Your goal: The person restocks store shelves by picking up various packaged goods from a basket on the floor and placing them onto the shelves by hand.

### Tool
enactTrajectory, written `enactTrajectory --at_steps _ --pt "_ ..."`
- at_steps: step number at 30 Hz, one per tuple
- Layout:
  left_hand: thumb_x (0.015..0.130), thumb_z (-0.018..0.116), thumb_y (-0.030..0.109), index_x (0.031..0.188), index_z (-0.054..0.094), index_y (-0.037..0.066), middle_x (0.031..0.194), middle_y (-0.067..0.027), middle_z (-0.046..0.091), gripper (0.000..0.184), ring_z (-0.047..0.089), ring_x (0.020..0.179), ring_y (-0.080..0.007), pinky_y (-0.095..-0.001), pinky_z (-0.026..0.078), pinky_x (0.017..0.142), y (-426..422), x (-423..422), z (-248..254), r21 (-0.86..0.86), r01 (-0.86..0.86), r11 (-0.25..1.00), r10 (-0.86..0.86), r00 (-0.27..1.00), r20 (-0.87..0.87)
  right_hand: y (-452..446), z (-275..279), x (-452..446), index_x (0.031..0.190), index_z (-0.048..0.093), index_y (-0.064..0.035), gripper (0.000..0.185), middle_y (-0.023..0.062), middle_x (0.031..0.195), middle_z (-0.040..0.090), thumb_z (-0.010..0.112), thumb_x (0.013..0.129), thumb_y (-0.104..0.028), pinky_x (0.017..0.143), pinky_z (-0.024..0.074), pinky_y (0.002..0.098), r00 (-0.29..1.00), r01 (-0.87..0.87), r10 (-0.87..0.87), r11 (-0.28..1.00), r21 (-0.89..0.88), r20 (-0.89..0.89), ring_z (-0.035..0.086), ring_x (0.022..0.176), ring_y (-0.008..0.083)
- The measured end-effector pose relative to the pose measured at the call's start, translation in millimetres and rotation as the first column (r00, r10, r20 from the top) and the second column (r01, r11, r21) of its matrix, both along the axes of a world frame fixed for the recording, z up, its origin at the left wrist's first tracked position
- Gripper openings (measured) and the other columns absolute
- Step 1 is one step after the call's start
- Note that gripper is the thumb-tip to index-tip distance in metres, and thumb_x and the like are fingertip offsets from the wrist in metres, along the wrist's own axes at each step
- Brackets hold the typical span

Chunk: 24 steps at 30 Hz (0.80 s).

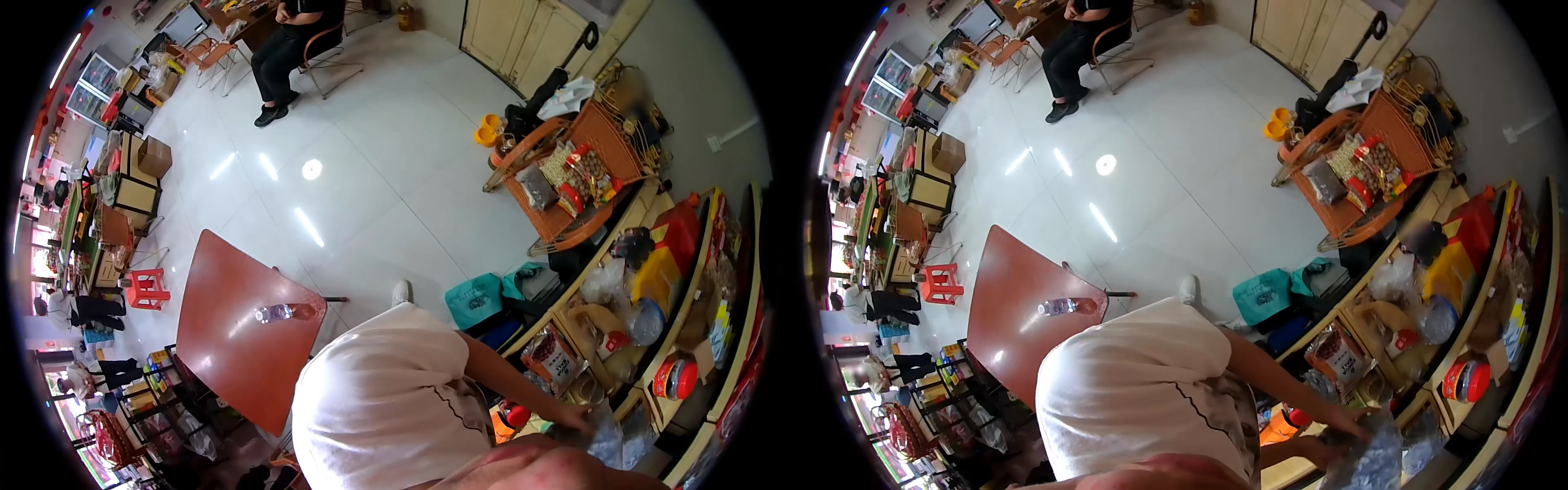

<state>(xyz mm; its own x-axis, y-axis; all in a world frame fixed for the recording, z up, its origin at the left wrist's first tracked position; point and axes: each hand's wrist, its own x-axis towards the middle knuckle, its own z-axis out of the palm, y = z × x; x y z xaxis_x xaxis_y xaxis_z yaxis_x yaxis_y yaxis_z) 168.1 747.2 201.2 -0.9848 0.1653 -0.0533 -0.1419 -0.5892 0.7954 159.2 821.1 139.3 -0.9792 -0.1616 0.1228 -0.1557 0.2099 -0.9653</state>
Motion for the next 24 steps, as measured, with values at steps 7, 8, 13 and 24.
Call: enactTrajectory --at_steps 7,8,13,24 --pt "0.086 0.072 0.043 0.150 0.019 0.010 0.144 -0.0133 0.035 0.090 0.035 0.132 -0.0241 -0.0374 0.033 0.109 -162.8 107.1 -22.8 0.385 -0.390 0.836 0.477 0.864 -0.162 -92.8 -13.6 66.2 0.147 0.033 -0.0022 0.084 0.0159 0.145 0.038 0.069 0.080 -0.037 0.109 0.0324 0.0420 0.981 -0.191 0.192 0.979 -0.069 0.009 0.039 0.131 0.0284" --pt "0.085 0.072 0.044 0.151 0.019 0.010 0.144 -0.0130 0.035 0.091 0.035 0.132 -0.0255 -0.0385 0.033 0.109 -184.2 116.4 -23.4 0.162 -0.521 0.838 0.533 0.845 -0.040 -109.2 -14.9 72.3 0.147 0.032 -0.0022 0.084 0.0158 0.145 0.038 0.070 0.080 -0.037 0.109 0.0323 0.0421 0.974 -0.225 0.226 0.970 -0.089 0.004 0.039 0.131 0.0284" --pt "0.084 0.071 0.046 0.153 0.012 0.010 0.150 -0.0147 0.027 0.098 0.028 0.138 -0.0271 -0.0404 0.030 0.112 -279.7 178.6 1.9 0.195 -0.625 0.756 0.639 0.769 -0.014 -183.5 -16.6 83.0 0.147 0.032 -0.0022 0.086 0.0154 0.145 0.037 0.070 0.079 -0.038 0.109 0.0321 0.0423 0.926 -0.374 0.377 0.909 -0.187 -0.017 0.039 0.132 0.0283" --pt "0.083 0.076 0.027 0.152 0.012 0.000 0.150 -0.0163 0.031 0.097 0.035 0.135 -0.0260 -0.0368 0.029 0.112 -389.9 186.8 -60.3 0.071 -0.907 0.416 0.888 0.422 0.185 -331.7 -65.2 36.8 0.147 0.030 -0.0023 0.091 0.0147 0.146 0.035 0.072 0.076 -0.040 0.109 0.0315 0.0427 0.799 -0.583 0.602 0.775 -0.244 0.001 0.038 0.132 0.0282"
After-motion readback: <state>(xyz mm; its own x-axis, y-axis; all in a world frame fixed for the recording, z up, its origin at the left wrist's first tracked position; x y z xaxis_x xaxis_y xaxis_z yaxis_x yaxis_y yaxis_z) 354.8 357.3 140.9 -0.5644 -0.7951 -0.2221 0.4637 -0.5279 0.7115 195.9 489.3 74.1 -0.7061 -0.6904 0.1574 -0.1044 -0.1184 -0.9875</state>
